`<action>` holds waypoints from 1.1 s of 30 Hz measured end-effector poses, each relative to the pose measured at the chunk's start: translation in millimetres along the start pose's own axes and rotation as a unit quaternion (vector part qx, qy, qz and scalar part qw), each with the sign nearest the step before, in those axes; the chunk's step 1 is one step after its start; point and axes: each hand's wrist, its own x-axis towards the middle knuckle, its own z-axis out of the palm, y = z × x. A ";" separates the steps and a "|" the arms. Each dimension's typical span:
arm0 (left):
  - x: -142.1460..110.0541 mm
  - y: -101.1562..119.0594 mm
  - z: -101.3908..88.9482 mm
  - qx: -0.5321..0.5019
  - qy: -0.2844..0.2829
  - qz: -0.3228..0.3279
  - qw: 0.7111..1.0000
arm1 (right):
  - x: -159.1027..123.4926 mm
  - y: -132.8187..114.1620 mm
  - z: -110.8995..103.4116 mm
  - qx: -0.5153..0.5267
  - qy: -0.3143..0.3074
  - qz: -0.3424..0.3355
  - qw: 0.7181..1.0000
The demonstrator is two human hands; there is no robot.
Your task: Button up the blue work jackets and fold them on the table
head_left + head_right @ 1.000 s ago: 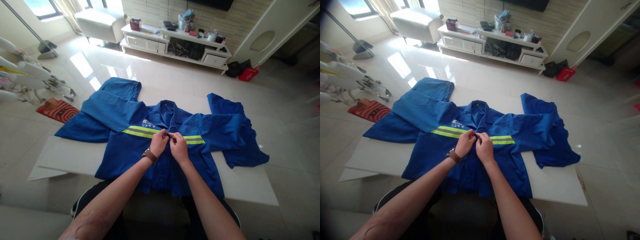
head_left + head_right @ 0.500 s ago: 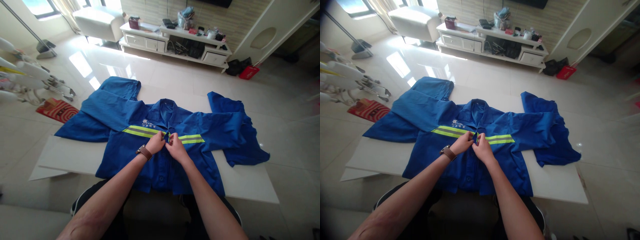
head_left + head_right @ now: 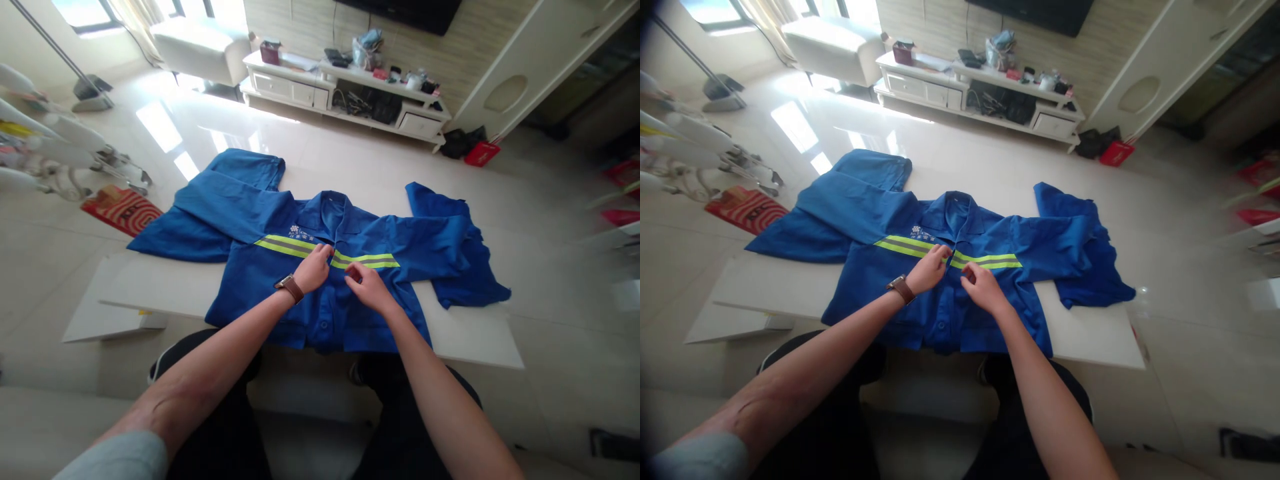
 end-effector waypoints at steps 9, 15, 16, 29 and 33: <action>-59.4 -3.7 20.4 0.067 -0.108 0.017 0.992 | -184.7 43.5 38.7 -0.034 -0.111 0.175 0.978; -167.7 27.4 54.9 -0.032 0.092 -0.037 0.995 | -214.4 49.7 85.6 -0.058 -0.053 0.130 0.988; -188.1 29.3 68.0 -0.037 0.087 -0.049 0.994 | -207.7 45.3 88.4 -0.056 -0.042 0.118 0.990; -216.3 10.0 152.8 -0.233 0.026 -0.215 0.948 | -209.8 37.2 52.0 -0.245 0.006 0.179 0.953; -204.2 6.8 152.4 -0.215 0.030 -0.238 0.947 | -209.9 47.6 59.7 -0.268 -0.055 0.226 0.935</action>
